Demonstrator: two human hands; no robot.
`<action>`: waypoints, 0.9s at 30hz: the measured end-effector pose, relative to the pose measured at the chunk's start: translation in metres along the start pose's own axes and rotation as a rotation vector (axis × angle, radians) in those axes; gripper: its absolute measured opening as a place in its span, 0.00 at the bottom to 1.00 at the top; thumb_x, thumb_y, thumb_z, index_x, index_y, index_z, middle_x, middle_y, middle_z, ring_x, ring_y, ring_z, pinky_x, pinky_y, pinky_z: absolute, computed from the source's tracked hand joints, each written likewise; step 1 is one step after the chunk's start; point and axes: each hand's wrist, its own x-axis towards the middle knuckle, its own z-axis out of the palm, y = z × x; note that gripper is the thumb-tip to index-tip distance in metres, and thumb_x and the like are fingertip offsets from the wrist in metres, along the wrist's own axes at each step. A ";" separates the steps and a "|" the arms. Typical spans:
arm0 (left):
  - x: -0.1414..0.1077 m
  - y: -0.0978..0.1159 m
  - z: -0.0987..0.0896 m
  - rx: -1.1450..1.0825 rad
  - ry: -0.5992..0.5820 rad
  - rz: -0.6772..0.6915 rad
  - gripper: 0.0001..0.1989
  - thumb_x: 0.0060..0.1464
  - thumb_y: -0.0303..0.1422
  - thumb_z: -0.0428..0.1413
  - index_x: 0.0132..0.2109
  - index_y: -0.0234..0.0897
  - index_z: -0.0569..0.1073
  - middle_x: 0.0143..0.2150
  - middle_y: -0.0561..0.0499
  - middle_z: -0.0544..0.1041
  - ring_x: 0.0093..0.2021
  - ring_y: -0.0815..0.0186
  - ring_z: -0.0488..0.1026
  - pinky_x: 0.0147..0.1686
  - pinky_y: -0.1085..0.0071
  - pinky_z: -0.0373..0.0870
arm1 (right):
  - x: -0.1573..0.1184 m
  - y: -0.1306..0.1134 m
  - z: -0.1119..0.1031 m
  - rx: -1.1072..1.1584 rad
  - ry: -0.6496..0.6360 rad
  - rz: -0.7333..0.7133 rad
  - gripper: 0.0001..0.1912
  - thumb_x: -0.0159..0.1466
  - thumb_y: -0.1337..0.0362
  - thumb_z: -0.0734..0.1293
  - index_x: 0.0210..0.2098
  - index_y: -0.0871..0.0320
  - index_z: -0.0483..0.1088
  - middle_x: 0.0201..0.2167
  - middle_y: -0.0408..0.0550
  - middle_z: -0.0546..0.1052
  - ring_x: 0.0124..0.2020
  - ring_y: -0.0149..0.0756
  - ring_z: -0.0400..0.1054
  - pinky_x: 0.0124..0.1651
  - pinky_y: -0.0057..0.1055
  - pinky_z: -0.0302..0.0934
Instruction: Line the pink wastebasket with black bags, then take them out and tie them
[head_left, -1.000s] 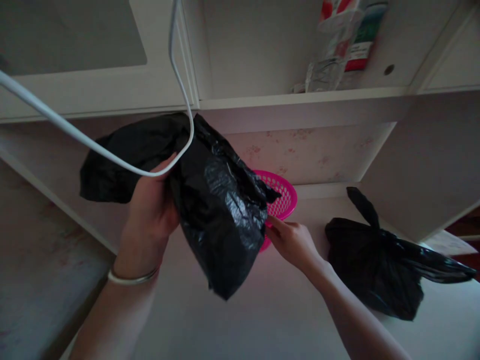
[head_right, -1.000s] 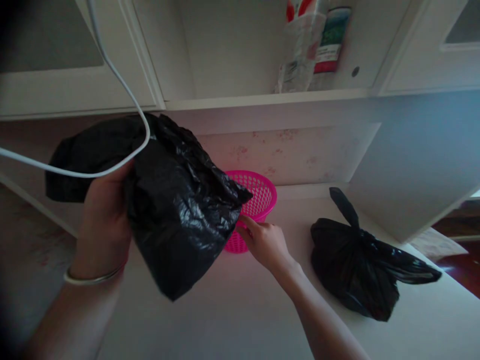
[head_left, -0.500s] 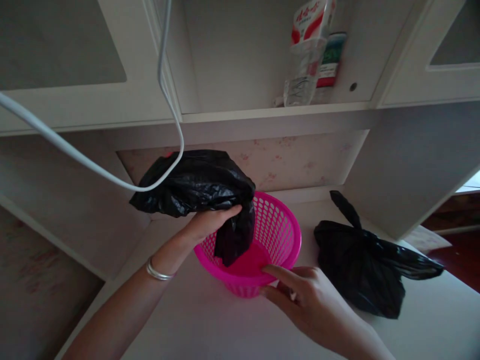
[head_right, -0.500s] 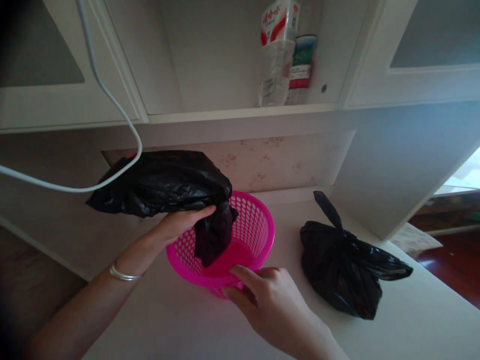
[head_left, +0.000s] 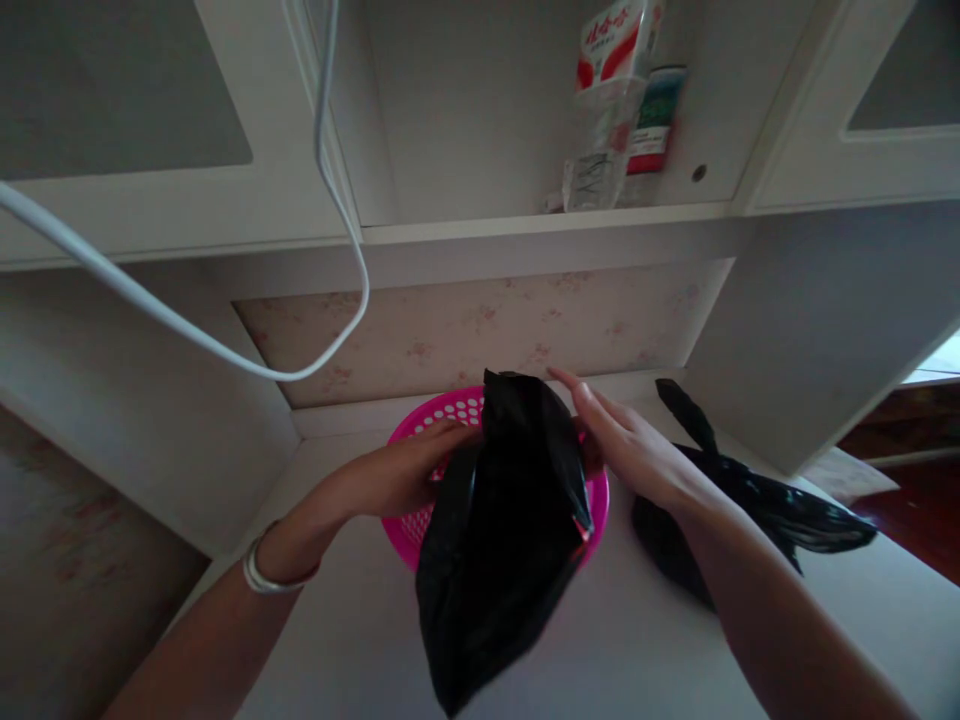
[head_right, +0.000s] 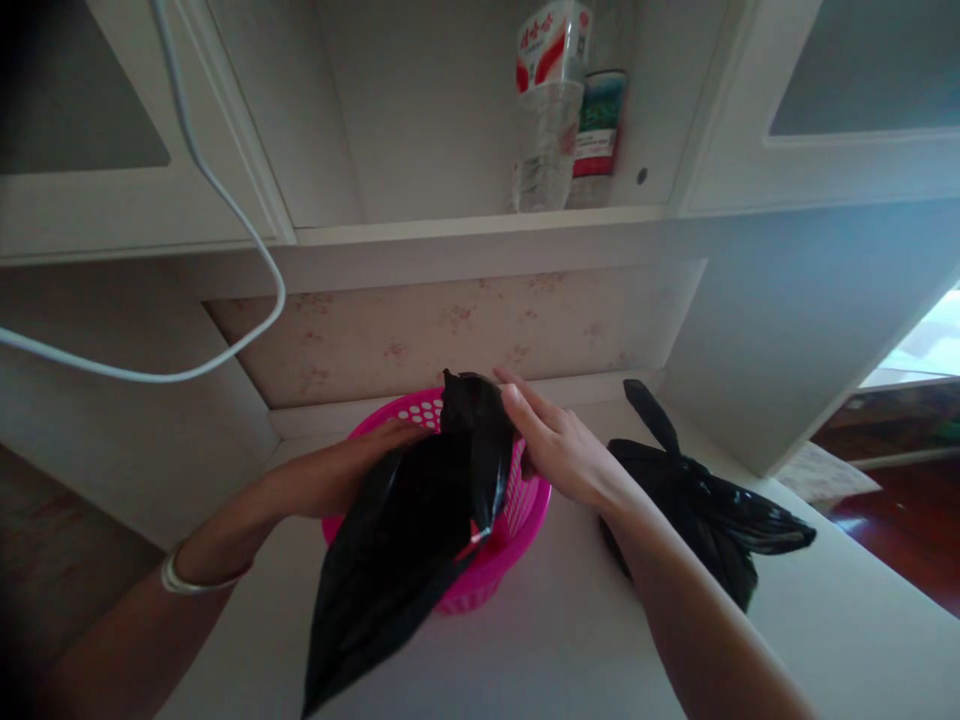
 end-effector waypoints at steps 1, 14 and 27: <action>0.001 0.005 0.000 -0.040 -0.027 -0.052 0.27 0.54 0.40 0.67 0.60 0.42 0.78 0.63 0.45 0.79 0.62 0.50 0.75 0.64 0.54 0.69 | 0.005 -0.002 0.001 -0.065 -0.044 -0.025 0.35 0.73 0.36 0.52 0.67 0.46 0.69 0.37 0.48 0.84 0.32 0.42 0.77 0.39 0.38 0.69; -0.031 0.012 0.014 -0.183 0.253 -0.167 0.33 0.53 0.30 0.67 0.65 0.50 0.72 0.67 0.48 0.75 0.68 0.52 0.69 0.71 0.50 0.58 | 0.010 0.015 0.019 0.060 -0.205 -0.123 0.38 0.60 0.56 0.73 0.68 0.52 0.64 0.49 0.50 0.82 0.44 0.46 0.78 0.46 0.41 0.73; -0.124 -0.005 0.053 -0.183 0.751 -0.396 0.37 0.49 0.47 0.71 0.65 0.54 0.75 0.70 0.50 0.71 0.72 0.43 0.65 0.69 0.49 0.65 | -0.074 0.075 0.010 0.584 0.256 0.249 0.36 0.54 0.50 0.82 0.59 0.48 0.76 0.34 0.47 0.83 0.29 0.36 0.74 0.29 0.28 0.67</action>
